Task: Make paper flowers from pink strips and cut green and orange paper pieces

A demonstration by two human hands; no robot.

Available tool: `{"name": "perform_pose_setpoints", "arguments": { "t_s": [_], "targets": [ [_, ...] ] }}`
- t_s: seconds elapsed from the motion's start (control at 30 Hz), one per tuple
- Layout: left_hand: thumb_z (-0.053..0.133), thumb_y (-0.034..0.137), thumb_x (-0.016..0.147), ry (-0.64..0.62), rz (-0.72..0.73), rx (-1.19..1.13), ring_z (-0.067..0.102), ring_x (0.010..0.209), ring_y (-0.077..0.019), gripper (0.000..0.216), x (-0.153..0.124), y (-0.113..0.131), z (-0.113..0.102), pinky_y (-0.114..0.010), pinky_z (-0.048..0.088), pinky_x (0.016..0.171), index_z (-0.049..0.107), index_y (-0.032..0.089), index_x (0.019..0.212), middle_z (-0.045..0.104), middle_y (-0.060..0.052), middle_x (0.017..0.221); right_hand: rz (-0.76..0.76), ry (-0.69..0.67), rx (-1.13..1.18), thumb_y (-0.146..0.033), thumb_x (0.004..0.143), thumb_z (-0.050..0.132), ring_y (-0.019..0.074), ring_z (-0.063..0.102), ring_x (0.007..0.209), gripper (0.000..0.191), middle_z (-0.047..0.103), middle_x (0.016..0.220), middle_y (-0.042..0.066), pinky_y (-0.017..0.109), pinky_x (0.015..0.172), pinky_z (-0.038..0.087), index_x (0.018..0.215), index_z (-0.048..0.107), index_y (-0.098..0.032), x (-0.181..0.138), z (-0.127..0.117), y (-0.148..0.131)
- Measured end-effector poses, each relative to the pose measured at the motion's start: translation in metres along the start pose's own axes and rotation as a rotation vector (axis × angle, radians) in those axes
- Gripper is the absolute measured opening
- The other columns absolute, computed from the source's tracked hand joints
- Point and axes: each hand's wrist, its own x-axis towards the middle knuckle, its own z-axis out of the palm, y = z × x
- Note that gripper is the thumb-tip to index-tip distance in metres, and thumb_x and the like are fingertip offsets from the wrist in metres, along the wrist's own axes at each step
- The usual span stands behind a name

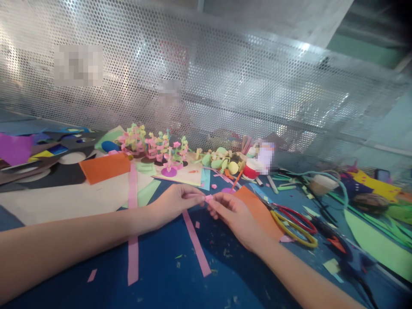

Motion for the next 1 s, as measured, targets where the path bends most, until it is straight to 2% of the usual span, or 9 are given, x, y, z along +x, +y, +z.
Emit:
{"name": "perform_pose_setpoints", "arguments": {
  "t_s": [0.27,0.63,0.77,1.0],
  "targets": [
    [0.066,0.04,0.072,0.018,-0.051,-0.071,0.065,0.082,-0.0181,0.026,0.0013,0.0019,0.0026,-0.027,0.047,0.077,0.067,0.019,0.087,0.072,-0.002,0.083,0.019,0.015,-0.056,-0.039,0.076,0.064,0.0126,0.051,0.063,0.021,0.057,0.066,-0.002,0.027,0.064,0.041,0.077,0.06,-0.019,-0.0015,0.0004,-0.0032],
    [0.064,0.038,0.074,-0.029,-0.02,-0.078,0.065,0.079,-0.0168,0.021,0.0009,0.0026,0.0035,-0.026,0.047,0.074,0.068,0.019,0.083,0.072,-0.002,0.083,-0.027,-0.02,0.033,-0.033,0.082,0.058,0.0123,0.05,0.067,0.011,0.055,0.072,-0.002,0.026,0.065,0.04,0.079,0.06,-0.022,-0.0015,-0.0017,0.0016],
    [0.065,0.036,0.075,-0.041,-0.01,-0.092,0.065,0.078,-0.016,0.018,0.0006,0.004,0.0034,-0.025,0.047,0.073,0.068,0.019,0.082,0.072,-0.002,0.082,-0.006,-0.036,0.104,-0.034,0.082,0.057,0.0131,0.05,0.067,0.013,0.056,0.072,-0.002,0.027,0.065,0.041,0.076,0.062,-0.025,-0.0007,-0.0026,0.0034],
    [0.065,0.034,0.075,-0.028,-0.015,-0.052,0.064,0.074,-0.0142,0.017,0.0003,0.0031,0.0032,-0.023,0.046,0.071,0.069,0.019,0.081,0.071,0.0,0.078,0.02,-0.027,0.057,-0.035,0.081,0.058,0.0125,0.05,0.064,0.016,0.055,0.067,-0.002,0.026,0.061,0.039,0.073,0.065,-0.023,-0.0003,-0.0024,0.0028]
  ]
}}
